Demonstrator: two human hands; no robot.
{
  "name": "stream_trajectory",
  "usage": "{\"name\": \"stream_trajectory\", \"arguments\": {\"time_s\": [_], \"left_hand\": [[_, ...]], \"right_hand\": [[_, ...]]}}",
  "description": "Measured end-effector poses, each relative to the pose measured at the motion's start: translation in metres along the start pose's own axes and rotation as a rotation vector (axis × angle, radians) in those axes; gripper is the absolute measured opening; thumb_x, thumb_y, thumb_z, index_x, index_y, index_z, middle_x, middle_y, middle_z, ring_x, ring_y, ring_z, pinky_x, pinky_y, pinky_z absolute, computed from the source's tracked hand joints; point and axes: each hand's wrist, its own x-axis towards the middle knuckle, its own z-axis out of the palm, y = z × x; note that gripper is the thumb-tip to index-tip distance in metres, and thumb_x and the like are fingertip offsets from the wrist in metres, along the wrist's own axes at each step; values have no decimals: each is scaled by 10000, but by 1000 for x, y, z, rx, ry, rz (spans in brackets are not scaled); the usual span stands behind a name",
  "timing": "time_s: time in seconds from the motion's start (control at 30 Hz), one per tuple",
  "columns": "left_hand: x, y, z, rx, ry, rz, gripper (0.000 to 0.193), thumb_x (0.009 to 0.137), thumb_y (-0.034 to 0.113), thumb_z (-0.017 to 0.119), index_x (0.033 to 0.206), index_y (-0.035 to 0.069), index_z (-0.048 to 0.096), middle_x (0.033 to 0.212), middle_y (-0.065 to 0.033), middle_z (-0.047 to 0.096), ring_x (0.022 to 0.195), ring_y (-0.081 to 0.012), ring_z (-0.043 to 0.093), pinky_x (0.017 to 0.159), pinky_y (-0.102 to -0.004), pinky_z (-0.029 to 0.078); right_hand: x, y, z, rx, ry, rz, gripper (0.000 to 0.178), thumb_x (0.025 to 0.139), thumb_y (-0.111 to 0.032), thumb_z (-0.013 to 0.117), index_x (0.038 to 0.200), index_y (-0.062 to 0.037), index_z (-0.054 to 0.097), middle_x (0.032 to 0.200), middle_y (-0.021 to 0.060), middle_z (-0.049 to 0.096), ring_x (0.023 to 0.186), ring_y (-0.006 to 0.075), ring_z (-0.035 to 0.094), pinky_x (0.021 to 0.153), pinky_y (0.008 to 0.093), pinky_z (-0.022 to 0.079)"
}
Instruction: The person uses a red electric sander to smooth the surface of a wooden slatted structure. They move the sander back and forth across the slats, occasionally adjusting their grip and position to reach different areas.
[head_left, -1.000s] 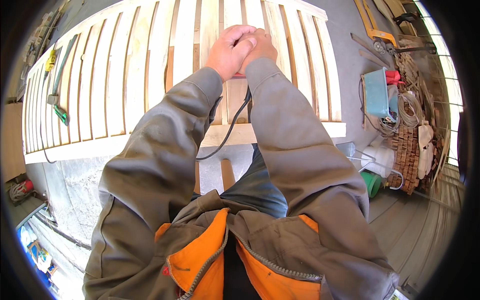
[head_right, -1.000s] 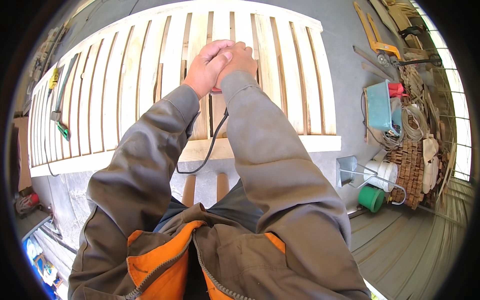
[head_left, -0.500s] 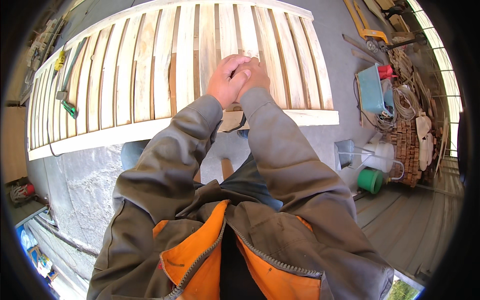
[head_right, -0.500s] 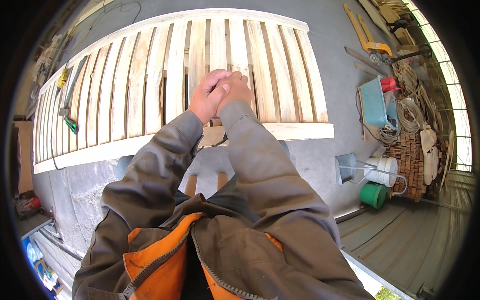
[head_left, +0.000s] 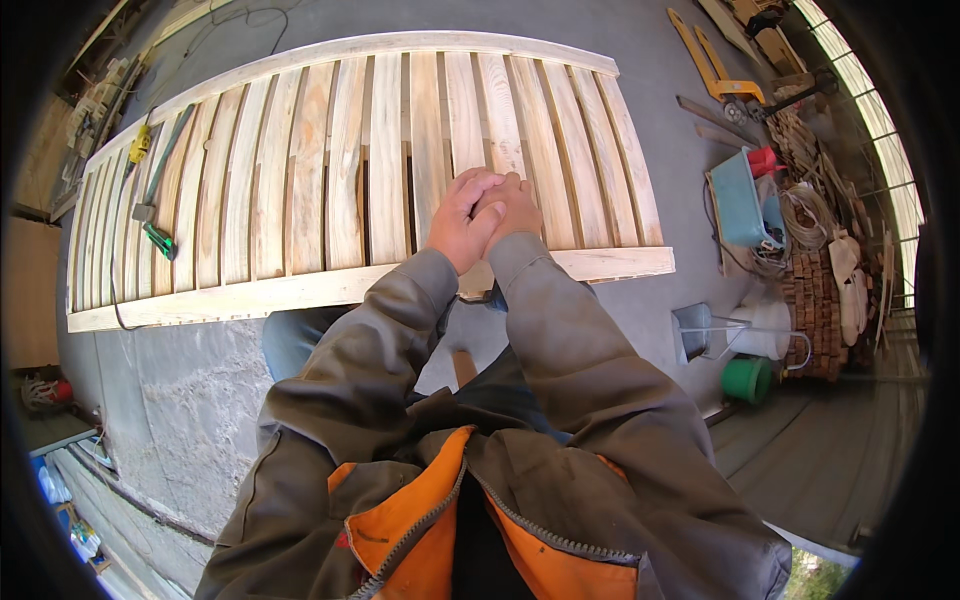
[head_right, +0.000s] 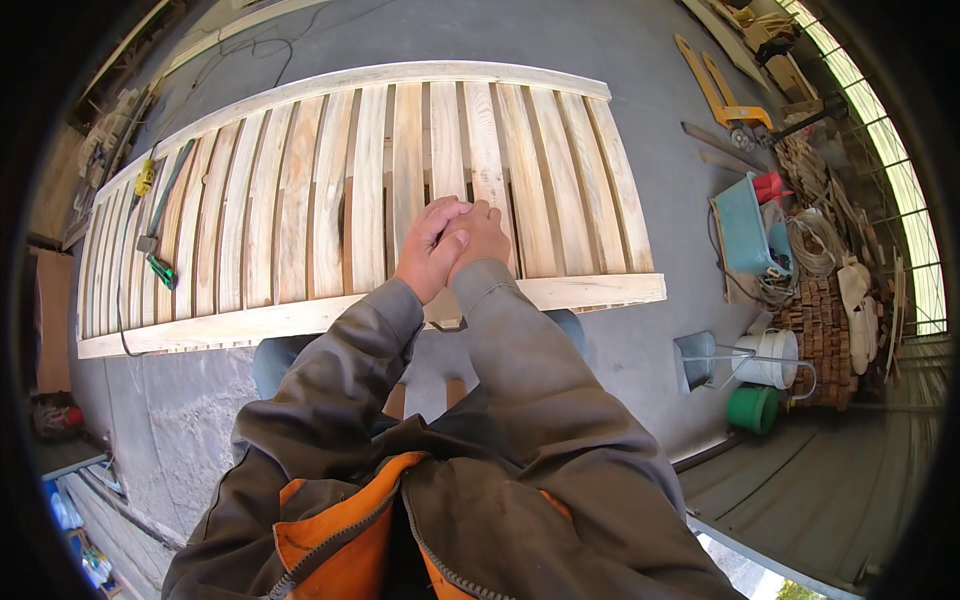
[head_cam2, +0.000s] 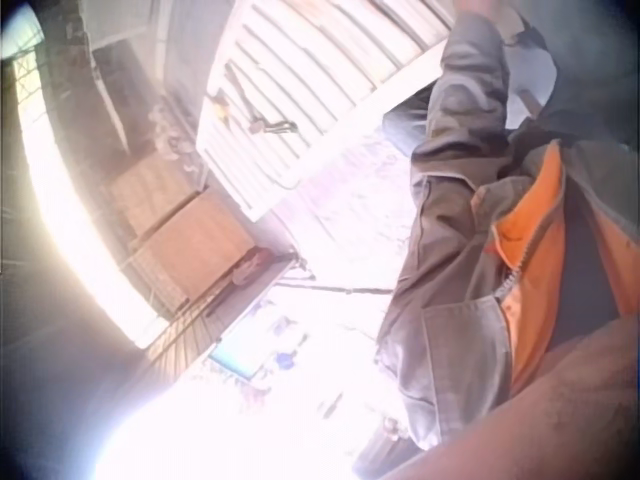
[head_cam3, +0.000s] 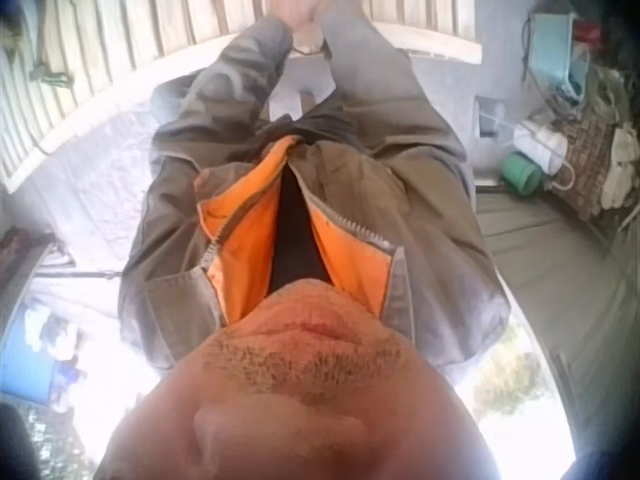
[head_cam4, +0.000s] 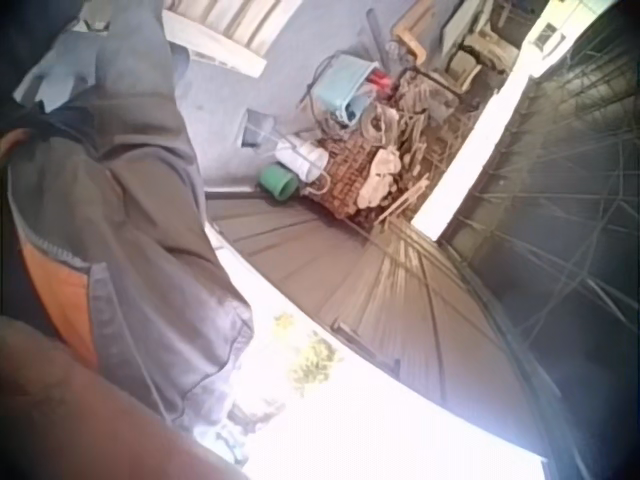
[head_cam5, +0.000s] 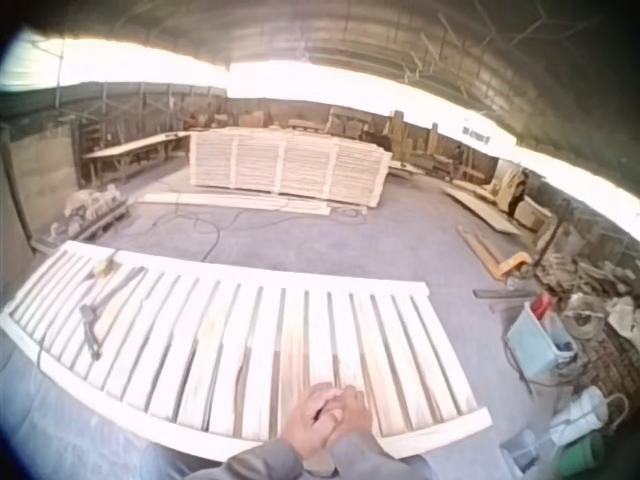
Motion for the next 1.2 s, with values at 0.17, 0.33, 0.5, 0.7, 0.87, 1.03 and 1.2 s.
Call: {"name": "stream_trajectory", "arguments": {"time_s": [0.17,0.33,0.5,0.7,0.87,1.03,1.2], "left_hand": [[7,-4,-2,-31,-5,-12,426,961,169,693,1373,65,676,1489,-182,567,1370,-343,582,1165,-414,471],[22,-7,-7,-93,-17,-21,435,951,166,698,1374,67,678,1481,-184,570,1373,-339,580,1168,-420,468],[39,-19,-17,-65,10,22,429,954,167,693,1371,66,681,1500,-194,563,1375,-344,580,1171,-422,466],[64,-19,-18,-72,5,1,420,973,136,634,1383,50,671,1505,-188,576,1444,-327,527,1239,-423,384],[87,-30,-24,-82,15,11,418,978,134,630,1387,54,673,1498,-168,589,1434,-306,539,1231,-417,396],[112,-38,-28,-107,29,16,411,991,148,626,1389,57,676,1484,-147,608,1421,-287,552,1219,-410,411],[134,-46,-33,-108,43,41,406,1000,166,633,1389,63,685,1468,-137,622,1388,-278,578,1195,-401,438]], "right_hand": [[9,2,7,-7,20,-2,379,949,-317,702,1258,-99,678,1318,166,592,1263,350,587,992,451,614],[23,-2,8,10,80,5,345,944,-306,699,1199,-73,690,1275,177,615,1237,361,598,988,437,602],[44,-9,14,-16,135,-17,282,938,-283,727,1143,-89,717,1234,118,623,1241,327,593,952,413,620],[68,-10,5,-26,146,-21,284,936,-266,723,1151,-80,717,1254,128,622,1253,327,588,966,405,616],[94,-13,5,-38,109,-33,310,918,-253,741,1168,-71,718,1268,137,615,1257,329,588,976,402,614],[122,-16,-1,-75,96,-42,332,897,-233,764,1181,-65,719,1266,135,613,1247,318,599,966,410,620],[145,-16,-6,-85,88,-77,367,877,-253,788,1188,-69,724,1259,129,617,1241,313,607,960,412,624]]}}
